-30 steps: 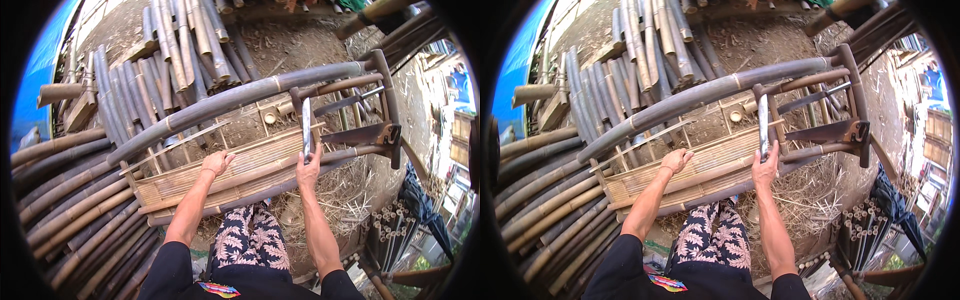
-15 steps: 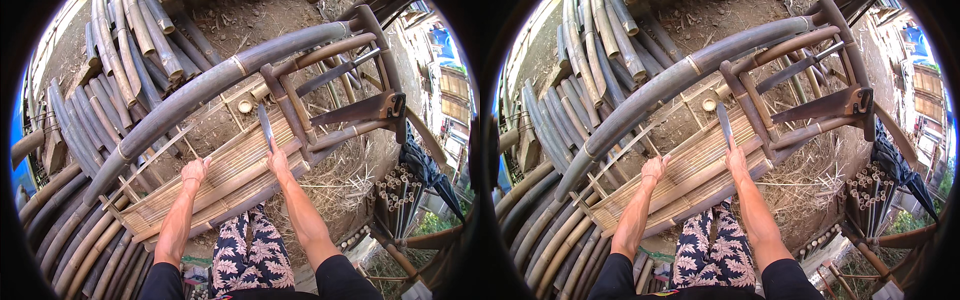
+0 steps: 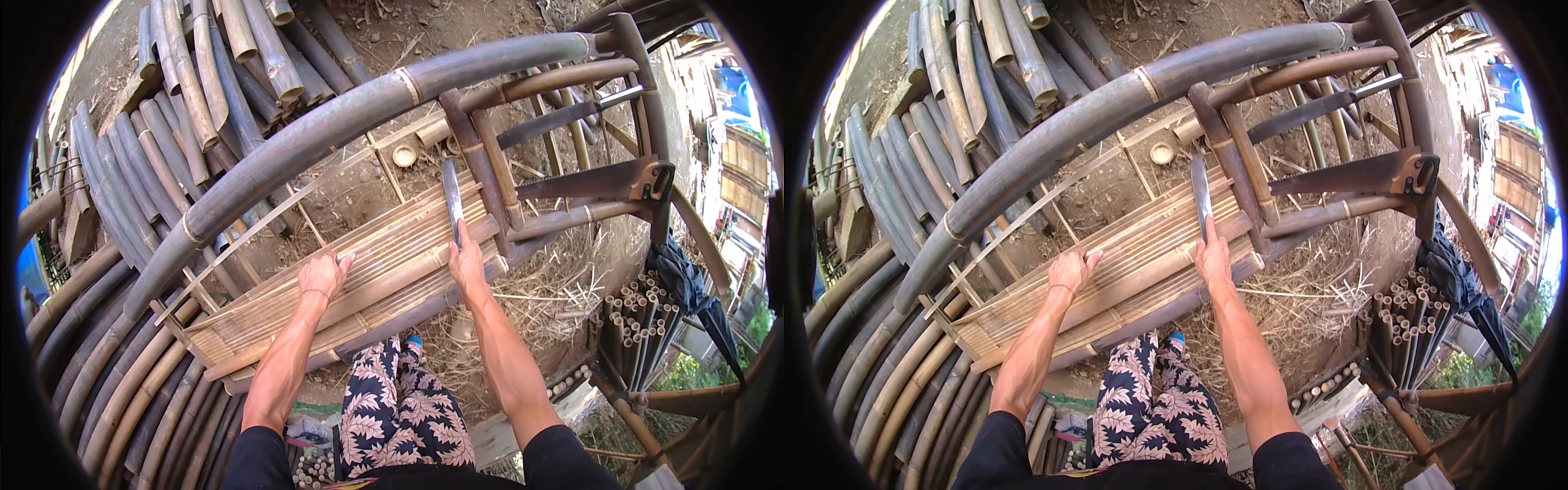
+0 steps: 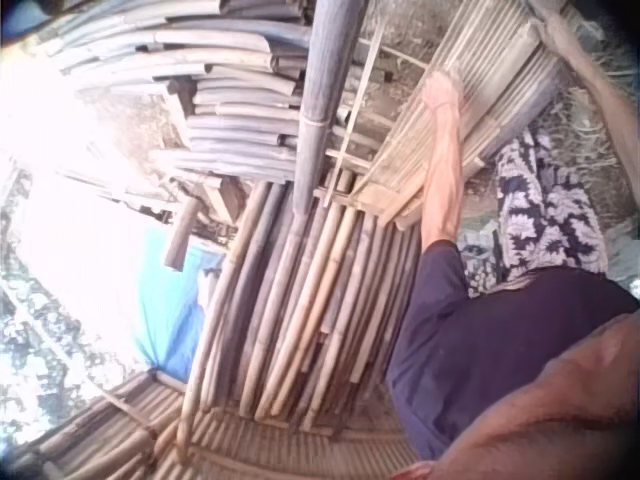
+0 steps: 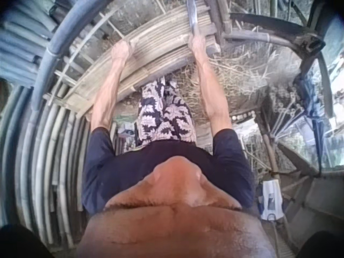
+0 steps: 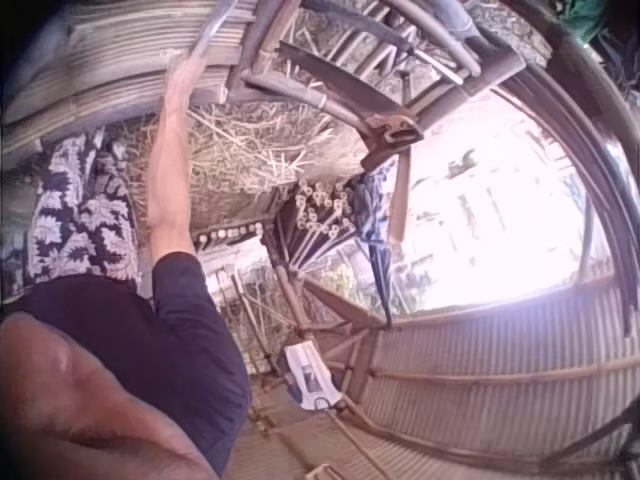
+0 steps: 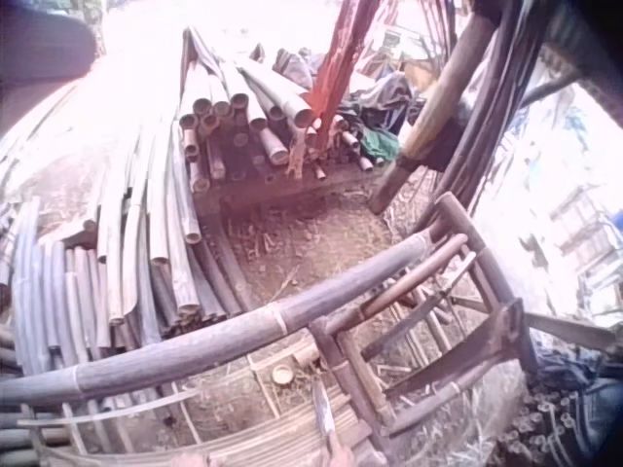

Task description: The person builds a bamboo furniture frame by fitting small bamboo slats into a larger bamboo frame and then using a knife to shave down a long bamboo strip.

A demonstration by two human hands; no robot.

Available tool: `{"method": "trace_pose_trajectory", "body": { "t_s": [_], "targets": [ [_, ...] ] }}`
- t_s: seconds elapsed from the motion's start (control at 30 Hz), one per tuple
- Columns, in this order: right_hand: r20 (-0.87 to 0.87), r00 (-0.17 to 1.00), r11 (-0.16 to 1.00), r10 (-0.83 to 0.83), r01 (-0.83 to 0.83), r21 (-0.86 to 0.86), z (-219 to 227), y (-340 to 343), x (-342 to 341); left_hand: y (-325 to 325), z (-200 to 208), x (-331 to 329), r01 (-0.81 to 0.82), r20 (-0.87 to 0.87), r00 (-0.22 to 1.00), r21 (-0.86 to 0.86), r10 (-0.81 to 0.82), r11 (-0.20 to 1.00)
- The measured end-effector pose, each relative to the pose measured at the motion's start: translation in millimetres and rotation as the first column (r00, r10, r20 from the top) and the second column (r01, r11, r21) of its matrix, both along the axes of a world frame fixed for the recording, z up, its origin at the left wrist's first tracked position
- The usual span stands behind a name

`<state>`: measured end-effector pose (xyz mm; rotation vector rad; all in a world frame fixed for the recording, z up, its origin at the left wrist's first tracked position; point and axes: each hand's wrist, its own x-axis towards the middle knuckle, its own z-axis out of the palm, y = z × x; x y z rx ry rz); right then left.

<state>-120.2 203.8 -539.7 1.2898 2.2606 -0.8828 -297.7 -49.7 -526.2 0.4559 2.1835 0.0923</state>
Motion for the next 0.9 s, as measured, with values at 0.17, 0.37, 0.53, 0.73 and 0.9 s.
{"method": "trace_pose_trajectory", "body": {
  "t_s": [0.17, 0.37, 0.53, 0.73, 0.9],
  "targets": [
    [-0.085, 0.996, 0.999, 0.033, -0.033, -0.002, 7, 12, 2, -1, 9, 6, -0.055, -0.086, 0.995, 0.014, 0.056, 0.998],
    [-0.047, 0.999, 0.998, 0.027, -0.029, -0.05, -15, 16, -32, 5, 4, -7, -0.118, -0.118, 0.986, 0.018, 0.119, 0.993],
    [0.024, 1.0, 0.996, -0.017, 0.019, -0.092, -28, 18, -34, 9, -1, -14, -0.144, -0.06, 0.988, 0.022, 0.145, 0.989],
    [0.1, 0.993, 0.997, 0.068, -0.064, -0.038, -29, 26, -31, 7, -15, -16, -0.08, -0.025, 0.996, 0.055, 0.081, 0.995],
    [0.289, 0.938, 0.981, 0.192, -0.192, -0.027, -17, 36, -48, 5, -50, 12, 0.204, -0.21, 0.962, 0.141, -0.172, 0.969]
  ]
}}
